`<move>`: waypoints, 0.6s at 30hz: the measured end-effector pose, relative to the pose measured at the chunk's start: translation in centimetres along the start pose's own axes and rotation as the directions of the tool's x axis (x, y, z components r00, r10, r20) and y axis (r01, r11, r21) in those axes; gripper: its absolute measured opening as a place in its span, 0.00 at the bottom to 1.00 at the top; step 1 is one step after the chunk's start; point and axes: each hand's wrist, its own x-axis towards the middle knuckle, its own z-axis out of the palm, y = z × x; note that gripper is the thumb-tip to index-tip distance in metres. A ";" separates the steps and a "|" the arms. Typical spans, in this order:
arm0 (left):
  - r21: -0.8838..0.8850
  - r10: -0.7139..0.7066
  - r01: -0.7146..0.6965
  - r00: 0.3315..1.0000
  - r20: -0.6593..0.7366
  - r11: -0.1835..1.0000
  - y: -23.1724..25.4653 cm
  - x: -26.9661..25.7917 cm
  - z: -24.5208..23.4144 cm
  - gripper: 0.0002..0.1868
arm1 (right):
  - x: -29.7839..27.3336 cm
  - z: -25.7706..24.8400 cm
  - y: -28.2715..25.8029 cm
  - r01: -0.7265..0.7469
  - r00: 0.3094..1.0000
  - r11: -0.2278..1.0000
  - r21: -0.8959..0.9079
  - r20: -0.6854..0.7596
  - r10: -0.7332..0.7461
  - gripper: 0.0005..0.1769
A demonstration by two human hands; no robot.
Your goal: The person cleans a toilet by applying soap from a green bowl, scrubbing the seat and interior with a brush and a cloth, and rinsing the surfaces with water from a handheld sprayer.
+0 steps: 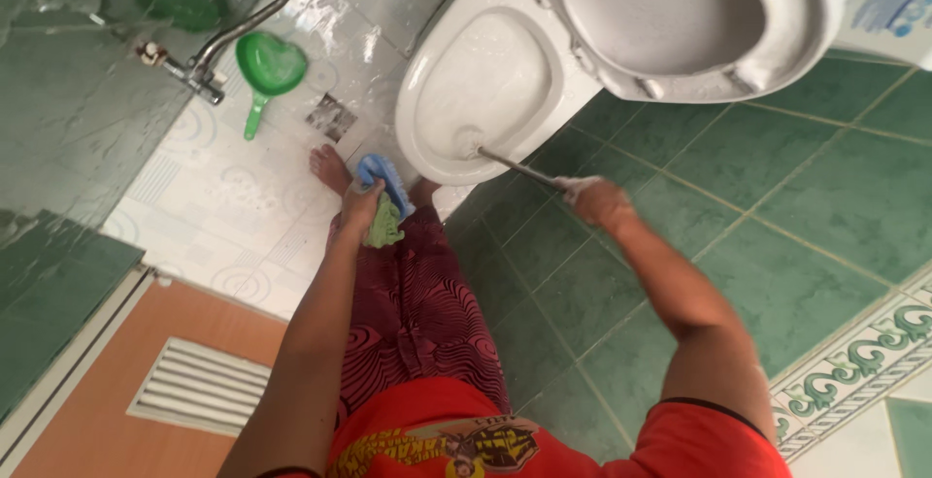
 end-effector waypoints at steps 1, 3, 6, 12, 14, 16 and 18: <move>0.000 -0.005 0.005 1.000 -0.007 1.000 0.0 0.0 -0.3 0.17 | 0.2 -1.3 0.4 0.020 0.998 0.995 -0.101 -0.058 -0.026 0.27; -0.001 0.014 -0.014 1.000 0.010 1.000 0.0 0.3 -0.3 0.17 | -0.3 -2.5 0.3 0.028 0.992 0.979 -0.200 -0.114 -0.051 0.27; -0.002 0.006 -0.006 1.000 -0.012 1.000 0.4 0.5 -0.8 0.17 | -1.2 -1.5 -2.7 -0.237 0.943 0.966 -0.104 -0.263 0.203 0.23; -0.037 -0.057 0.058 0.998 0.018 0.998 1.5 -0.1 -1.6 0.17 | -0.4 7.9 -13.6 0.164 0.986 0.981 0.102 -0.035 -0.161 0.25; -0.023 -0.038 0.038 0.999 0.006 0.999 1.2 0.1 -1.7 0.16 | 5.5 5.6 -11.9 0.153 0.986 0.817 0.556 -0.143 -0.087 0.16; -0.008 -0.019 0.019 1.000 -0.002 1.000 1.0 0.8 -2.0 0.16 | 9.5 2.0 -7.3 0.002 0.995 -0.095 0.996 -0.012 -0.100 0.09; -0.072 -0.054 0.054 0.999 0.002 0.996 0.5 1.2 -2.2 0.17 | 9.2 0.7 -2.5 -0.225 0.966 -0.744 0.629 0.042 -0.256 0.05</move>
